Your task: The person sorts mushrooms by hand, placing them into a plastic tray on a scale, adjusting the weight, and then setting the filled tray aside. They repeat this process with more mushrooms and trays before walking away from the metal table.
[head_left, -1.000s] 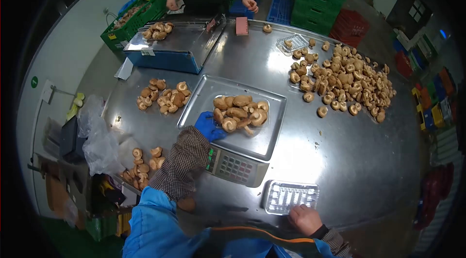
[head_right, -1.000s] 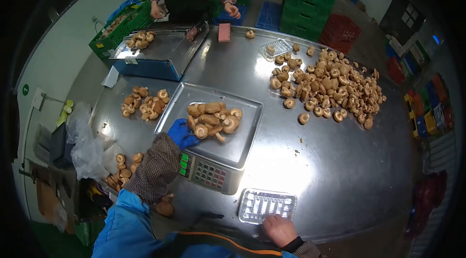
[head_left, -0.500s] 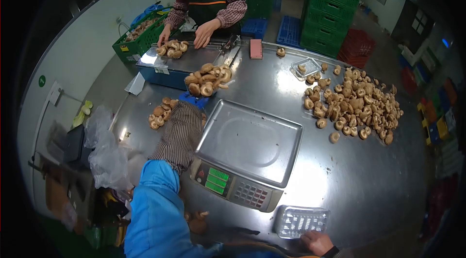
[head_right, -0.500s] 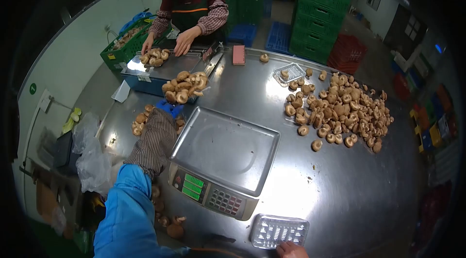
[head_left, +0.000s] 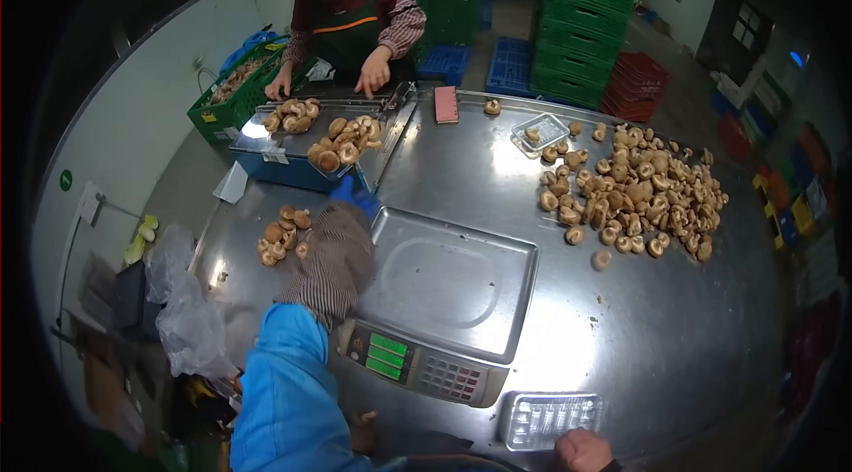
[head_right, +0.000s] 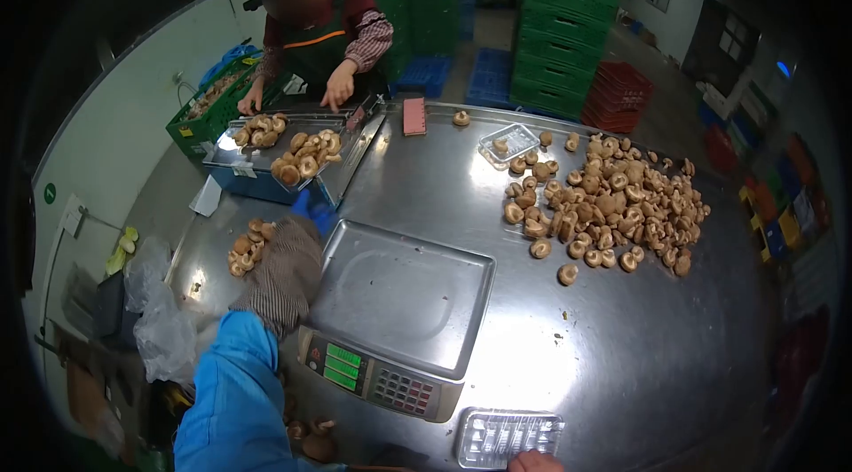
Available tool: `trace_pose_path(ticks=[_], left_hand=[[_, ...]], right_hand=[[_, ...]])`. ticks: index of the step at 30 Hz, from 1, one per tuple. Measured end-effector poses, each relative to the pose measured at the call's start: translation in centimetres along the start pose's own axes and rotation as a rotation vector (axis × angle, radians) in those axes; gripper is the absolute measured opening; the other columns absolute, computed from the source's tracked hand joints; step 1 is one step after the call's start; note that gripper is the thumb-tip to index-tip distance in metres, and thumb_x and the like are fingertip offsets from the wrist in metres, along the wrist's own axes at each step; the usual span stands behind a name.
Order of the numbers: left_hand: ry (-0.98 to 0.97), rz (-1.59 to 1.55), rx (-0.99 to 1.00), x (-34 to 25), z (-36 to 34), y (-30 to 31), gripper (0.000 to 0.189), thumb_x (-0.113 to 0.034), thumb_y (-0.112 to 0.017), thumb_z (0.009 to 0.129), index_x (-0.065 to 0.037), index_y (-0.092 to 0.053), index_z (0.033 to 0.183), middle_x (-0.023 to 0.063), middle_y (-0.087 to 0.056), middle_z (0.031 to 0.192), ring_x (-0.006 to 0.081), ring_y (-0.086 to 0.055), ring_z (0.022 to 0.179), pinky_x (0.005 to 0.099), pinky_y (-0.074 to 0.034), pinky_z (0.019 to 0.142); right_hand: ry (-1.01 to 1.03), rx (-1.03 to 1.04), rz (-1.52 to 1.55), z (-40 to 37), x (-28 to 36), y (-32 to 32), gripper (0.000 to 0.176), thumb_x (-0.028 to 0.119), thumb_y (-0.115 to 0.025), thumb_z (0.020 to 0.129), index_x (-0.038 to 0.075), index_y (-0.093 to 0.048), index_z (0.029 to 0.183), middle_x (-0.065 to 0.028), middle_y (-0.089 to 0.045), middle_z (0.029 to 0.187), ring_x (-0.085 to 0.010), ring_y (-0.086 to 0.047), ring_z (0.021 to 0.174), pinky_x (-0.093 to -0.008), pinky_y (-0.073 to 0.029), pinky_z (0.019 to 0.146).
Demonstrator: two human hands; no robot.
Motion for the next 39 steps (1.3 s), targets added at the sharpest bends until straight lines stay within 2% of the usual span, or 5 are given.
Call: trace_pose_path(ticks=[4, 10, 17, 24, 39], left_hand=[[0.641, -0.251, 0.803, 9.7, -8.1, -1.1, 0.041, -0.046, -0.055, 0.091, -0.012, -0.049, 0.070, 0.0022, -0.046, 0.058, 0.0140, -0.051, 0.055, 0.0398, -0.046, 0.053], [0.969, 1.011, 0.960, 20.6, -28.8, -2.3, 0.059, -0.049, -0.051, 0.092, -0.010, -0.037, 0.135, 0.0249, -0.058, 0.118, 0.0421, -0.062, 0.093, 0.0517, -0.052, 0.078], [0.638, 1.255, 1.168, 26.2, -32.2, -6.7, 0.040, -0.012, -0.050, 0.090, -0.009, -0.044, 0.130, 0.0189, -0.062, 0.107, 0.0296, -0.066, 0.087, 0.0432, -0.056, 0.075], [0.194, 1.325, 1.318, 36.3, -28.8, -14.5, 0.063, -0.025, -0.073, 0.082, -0.008, -0.042, 0.133, 0.0141, -0.062, 0.104, 0.0203, -0.062, 0.094, 0.0334, -0.051, 0.085], [-0.265, 1.422, 0.722, 42.2, -20.5, -29.7, 0.147, -0.026, -0.096, 0.040, -0.007, 0.001, 0.148, 0.0187, -0.020, 0.151, 0.0298, -0.029, 0.137, 0.0379, -0.031, 0.112]], right_hand=[[-0.230, -0.105, -0.005, 2.0, -1.6, 3.6, 0.015, 0.009, -0.059, 0.071, 0.005, -0.057, 0.086, -0.0125, -0.058, 0.090, -0.0294, -0.059, 0.077, -0.0387, -0.050, 0.063], [0.013, -0.351, -0.056, 6.6, -4.6, 2.8, 0.010, 0.012, -0.060, 0.070, 0.009, -0.051, 0.073, -0.0059, -0.049, 0.066, -0.0226, -0.053, 0.060, -0.0364, -0.044, 0.052], [-0.365, -0.400, -0.016, 5.7, -12.4, 6.6, 0.069, 0.039, -0.079, 0.064, 0.003, -0.054, 0.118, -0.0159, -0.054, 0.101, -0.0265, -0.053, 0.094, -0.0378, -0.045, 0.078], [-0.632, -0.052, 1.117, 1.5, -28.3, 1.7, 0.031, 0.023, -0.064, 0.086, 0.004, -0.057, 0.110, -0.0060, -0.061, 0.068, -0.0114, -0.059, 0.056, -0.0294, -0.049, 0.056], [-0.811, -0.565, 0.295, 10.9, -52.8, -1.4, 0.027, 0.020, -0.053, 0.089, 0.008, -0.053, 0.114, -0.0224, -0.065, 0.086, -0.0399, -0.063, 0.080, -0.0505, -0.048, 0.070]])
Point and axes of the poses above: each hand's wrist, its own z-axis towards the middle knuckle, its own y-axis out of the back of the hand, x = y × z, the point moved 2 cm from there along z, towards the middle knuckle
